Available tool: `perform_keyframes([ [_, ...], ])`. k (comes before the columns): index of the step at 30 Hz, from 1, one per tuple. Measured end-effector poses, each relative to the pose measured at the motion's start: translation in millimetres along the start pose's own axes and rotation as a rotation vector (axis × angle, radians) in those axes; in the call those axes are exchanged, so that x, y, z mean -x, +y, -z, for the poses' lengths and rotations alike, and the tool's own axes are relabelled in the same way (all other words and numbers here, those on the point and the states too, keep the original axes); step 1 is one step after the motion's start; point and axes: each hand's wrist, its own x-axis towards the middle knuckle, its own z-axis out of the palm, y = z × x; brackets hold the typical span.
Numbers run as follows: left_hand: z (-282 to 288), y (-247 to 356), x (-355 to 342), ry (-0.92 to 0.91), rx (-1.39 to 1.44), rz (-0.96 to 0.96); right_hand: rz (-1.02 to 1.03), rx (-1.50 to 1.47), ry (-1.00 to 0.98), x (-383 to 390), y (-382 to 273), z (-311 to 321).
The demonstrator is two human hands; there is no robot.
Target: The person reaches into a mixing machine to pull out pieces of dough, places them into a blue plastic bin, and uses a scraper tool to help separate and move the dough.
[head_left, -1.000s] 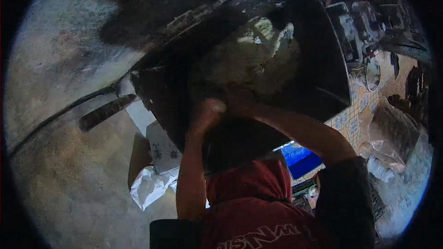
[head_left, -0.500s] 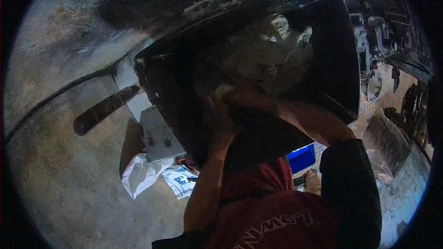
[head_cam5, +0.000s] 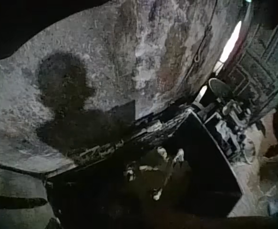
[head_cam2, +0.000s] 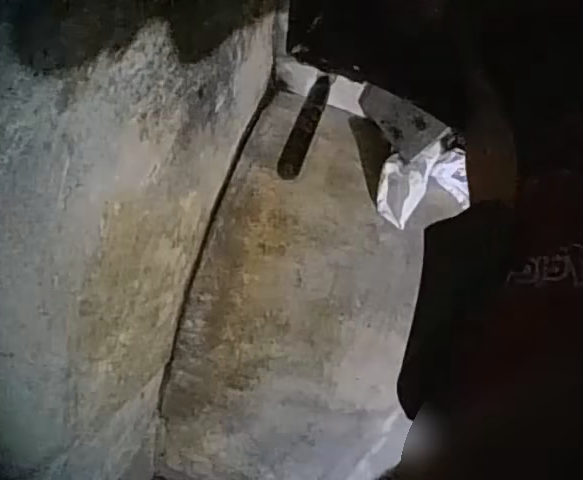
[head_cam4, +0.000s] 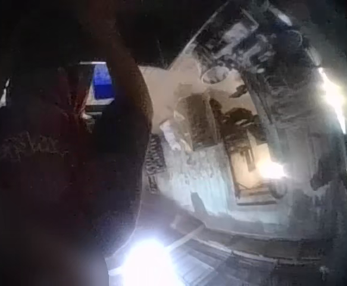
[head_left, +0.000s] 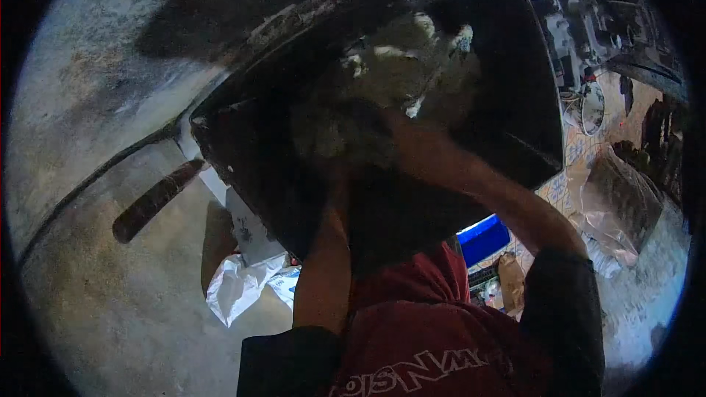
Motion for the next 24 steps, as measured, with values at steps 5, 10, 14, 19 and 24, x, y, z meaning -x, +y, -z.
perform_keyframes([
  [5, 13.8, 3.6, -1.5, 0.090, 0.257, 0.132, -0.106, 0.037, -0.084, 51.5, 13.9, 44.3],
  [10, 40.9, 2.5, 13.0, 0.113, 0.462, 0.290, 0.187, 0.234, -0.140, 7.1, 43.3, -37.0],
  [14, 25.6, 28.0, 11.3, 0.155, 0.507, 0.242, 0.353, -0.336, 0.025, -46.1, 146.6, -154.3],
  [19, 57.2, 69.0, 32.3, 0.153, 0.510, 0.284, 0.418, 0.055, -0.080, -59.2, 71.3, -102.5],
  [24, 59.7, 98.7, 46.5, 0.127, 0.468, 0.317, 0.364, -0.580, -0.121, -86.5, 93.3, -151.9],
])
